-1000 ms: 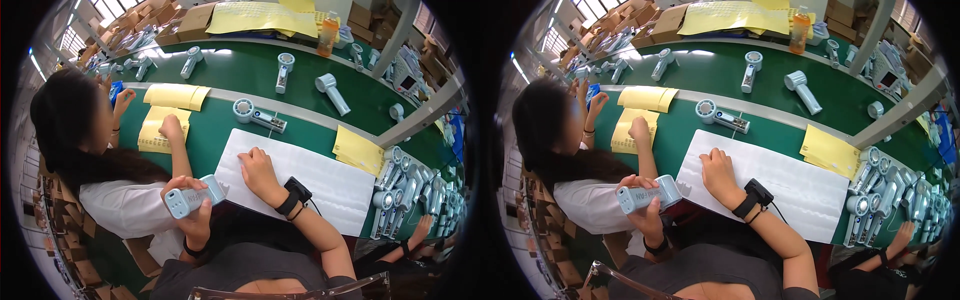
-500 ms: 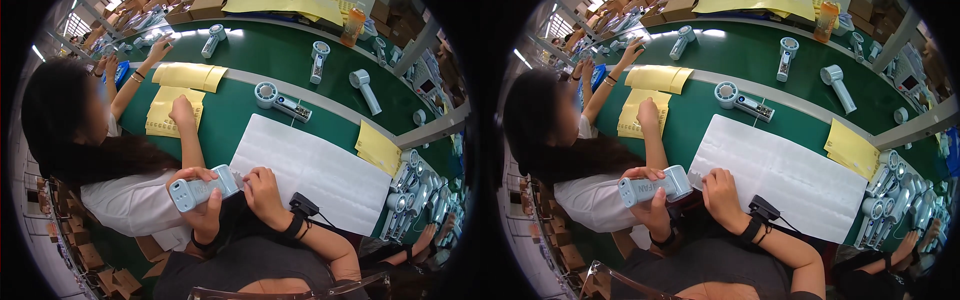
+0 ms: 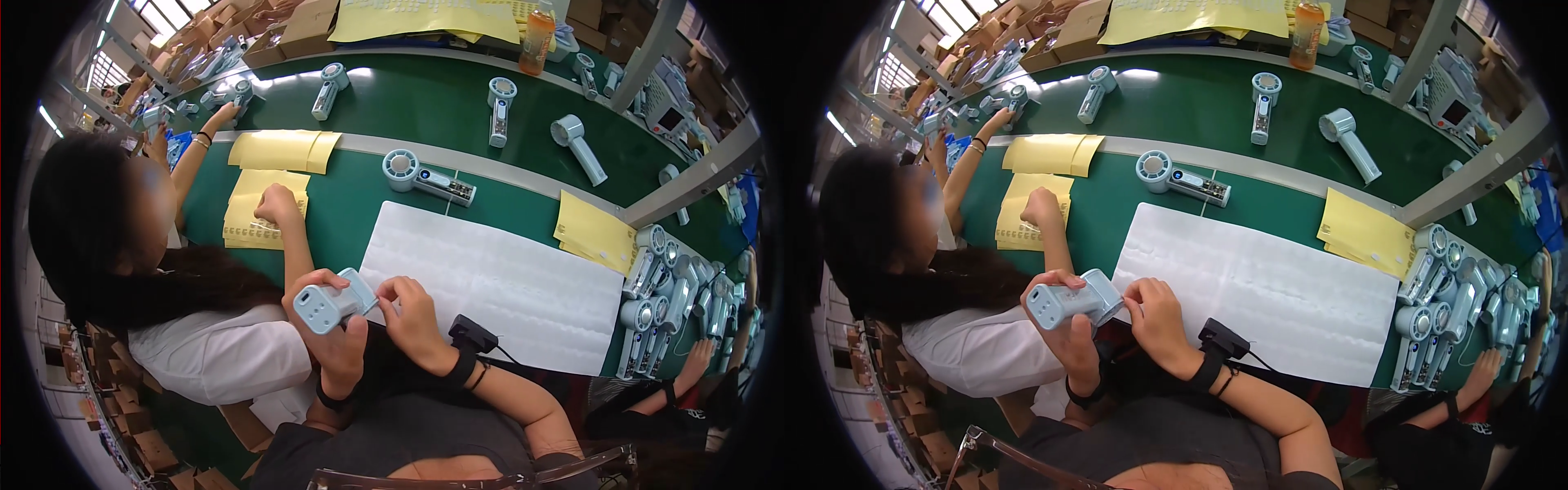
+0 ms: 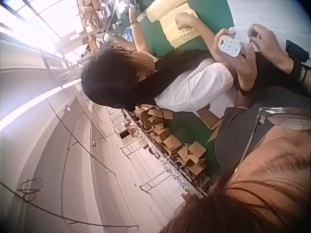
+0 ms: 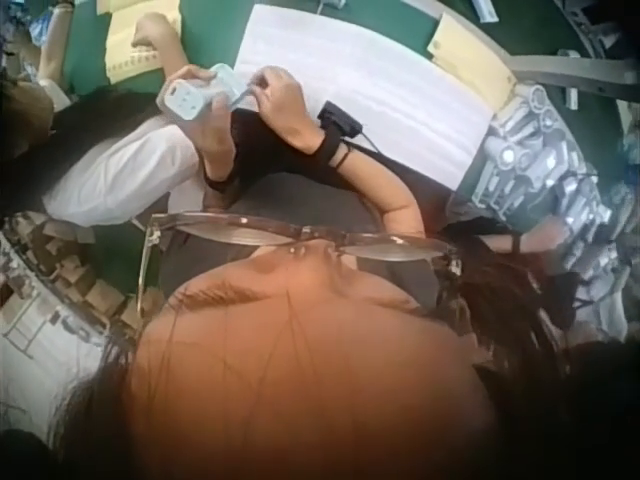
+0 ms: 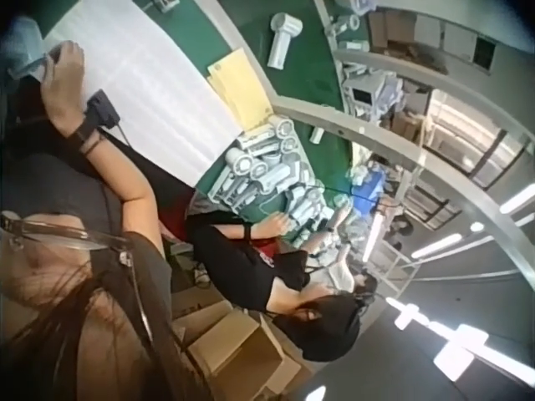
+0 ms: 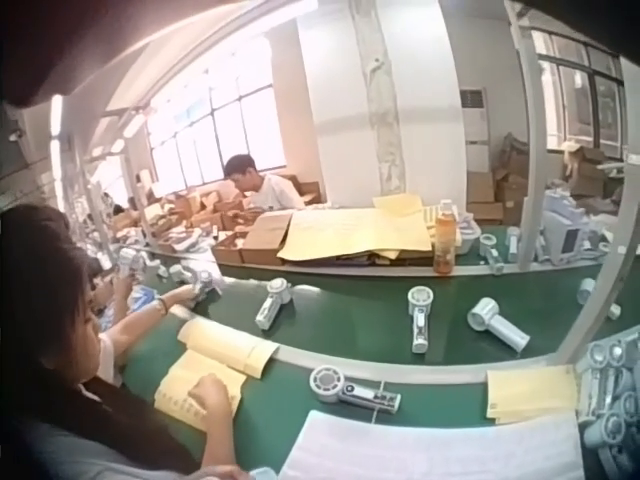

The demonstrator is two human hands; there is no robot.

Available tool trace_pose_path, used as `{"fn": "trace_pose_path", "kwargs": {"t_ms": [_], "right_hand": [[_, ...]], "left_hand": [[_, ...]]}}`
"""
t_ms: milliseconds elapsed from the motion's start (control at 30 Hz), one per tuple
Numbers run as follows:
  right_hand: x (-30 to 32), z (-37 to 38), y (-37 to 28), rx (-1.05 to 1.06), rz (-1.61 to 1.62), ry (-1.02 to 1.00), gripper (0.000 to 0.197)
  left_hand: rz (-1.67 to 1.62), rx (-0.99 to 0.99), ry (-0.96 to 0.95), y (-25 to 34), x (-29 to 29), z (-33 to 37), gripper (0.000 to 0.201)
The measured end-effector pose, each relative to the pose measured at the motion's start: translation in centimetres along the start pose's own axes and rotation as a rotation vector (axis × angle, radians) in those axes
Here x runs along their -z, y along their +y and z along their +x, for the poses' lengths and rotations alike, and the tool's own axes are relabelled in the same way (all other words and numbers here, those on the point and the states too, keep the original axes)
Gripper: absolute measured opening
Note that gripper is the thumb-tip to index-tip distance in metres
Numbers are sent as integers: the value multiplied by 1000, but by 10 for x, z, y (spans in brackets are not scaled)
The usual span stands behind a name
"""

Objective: The person picks up a handheld fan, peels a sticker from a sheet, and presses it onto the base of the fan. This process is repeated for several fans, which are then placed back onto the conveyor belt.

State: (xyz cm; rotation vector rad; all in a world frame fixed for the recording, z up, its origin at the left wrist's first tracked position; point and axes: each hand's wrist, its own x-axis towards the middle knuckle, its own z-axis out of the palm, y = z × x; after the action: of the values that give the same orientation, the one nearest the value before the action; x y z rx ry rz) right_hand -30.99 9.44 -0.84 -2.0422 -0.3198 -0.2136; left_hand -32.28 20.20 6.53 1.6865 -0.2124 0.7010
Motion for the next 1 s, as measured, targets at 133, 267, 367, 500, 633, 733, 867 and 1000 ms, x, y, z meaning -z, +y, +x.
{"fn": "trace_pose_path", "kwargs": {"t_ms": [133,267,367,500,633,733,867,1000], "right_hand": [[68,27,3,-365,555,-27,12],[153,27,-18,-396,760,41,15],[187,20,-41,-441,836,-64,27],[202,18,-48,-463,869,-144,41],[213,15,-45,-493,797,-162,51],[214,12,-45,-477,757,-136,50],[212,8,-42,-407,728,-111,44],[213,7,-41,-397,710,-112,44]], "left_hand": [[-4,-89,-121,-7,-16,2,63],[-10,-109,-283,-13,-48,4,80],[-41,-153,-394,-11,-71,1,81],[-77,-194,-489,-7,-90,-4,81],[-73,-209,-521,-1,-100,-6,81],[-71,-217,-512,1,-103,-7,80],[-62,-205,-516,2,-105,-8,79],[-64,-211,-519,2,-107,-9,78]]}}
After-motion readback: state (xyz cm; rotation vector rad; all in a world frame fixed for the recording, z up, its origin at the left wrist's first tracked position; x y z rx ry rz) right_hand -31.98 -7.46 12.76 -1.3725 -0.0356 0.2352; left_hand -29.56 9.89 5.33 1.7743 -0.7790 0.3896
